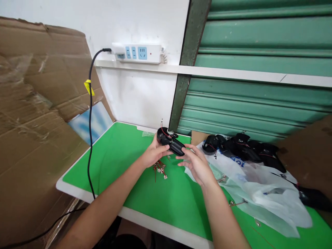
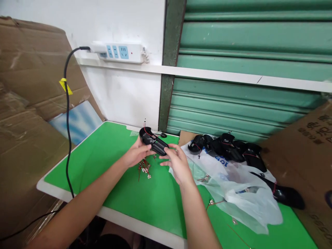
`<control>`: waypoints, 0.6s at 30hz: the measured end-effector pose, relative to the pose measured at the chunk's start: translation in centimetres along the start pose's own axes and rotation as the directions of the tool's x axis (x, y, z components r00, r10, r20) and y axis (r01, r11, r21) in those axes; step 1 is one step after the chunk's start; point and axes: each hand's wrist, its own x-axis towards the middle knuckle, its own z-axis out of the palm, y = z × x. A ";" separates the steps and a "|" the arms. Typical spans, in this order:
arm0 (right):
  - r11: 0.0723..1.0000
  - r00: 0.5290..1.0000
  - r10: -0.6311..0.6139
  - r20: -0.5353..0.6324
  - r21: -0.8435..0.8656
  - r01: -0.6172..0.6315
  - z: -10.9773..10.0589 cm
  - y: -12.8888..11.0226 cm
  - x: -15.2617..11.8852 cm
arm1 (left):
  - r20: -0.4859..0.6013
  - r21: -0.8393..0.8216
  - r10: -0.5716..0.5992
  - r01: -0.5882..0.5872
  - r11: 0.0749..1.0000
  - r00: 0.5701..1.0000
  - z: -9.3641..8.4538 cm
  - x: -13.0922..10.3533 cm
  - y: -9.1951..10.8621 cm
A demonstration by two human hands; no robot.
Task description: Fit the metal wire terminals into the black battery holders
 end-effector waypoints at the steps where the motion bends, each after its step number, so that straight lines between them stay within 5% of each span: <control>1: 1.000 1.000 0.005 0.023 0.014 -0.005 0.0 0.0 0.0 | 0.027 -0.009 -0.010 0.010 1.000 1.000 -0.2 0.0 0.0; 6: 0.985 0.982 -0.159 -0.101 0.046 0.165 -0.1 -0.3 0.2 | 0.250 -0.106 -0.223 0.255 0.961 0.942 -1.5 0.3 1.2; 11: 0.985 0.987 -0.162 -0.014 -0.069 0.161 0.2 -0.5 0.0 | 0.333 0.045 -0.415 0.425 0.904 0.847 -1.4 0.2 0.5; 14: 0.949 0.960 -0.265 -0.088 -0.202 0.243 0.5 -0.4 -0.2 | 0.262 0.072 -0.384 0.379 0.923 0.885 -0.9 0.3 -0.8; 18: 0.852 0.851 -0.468 -0.240 -0.377 0.362 0.7 -0.5 -0.4 | 0.041 0.058 -0.173 0.171 0.984 0.984 -0.3 0.5 -1.6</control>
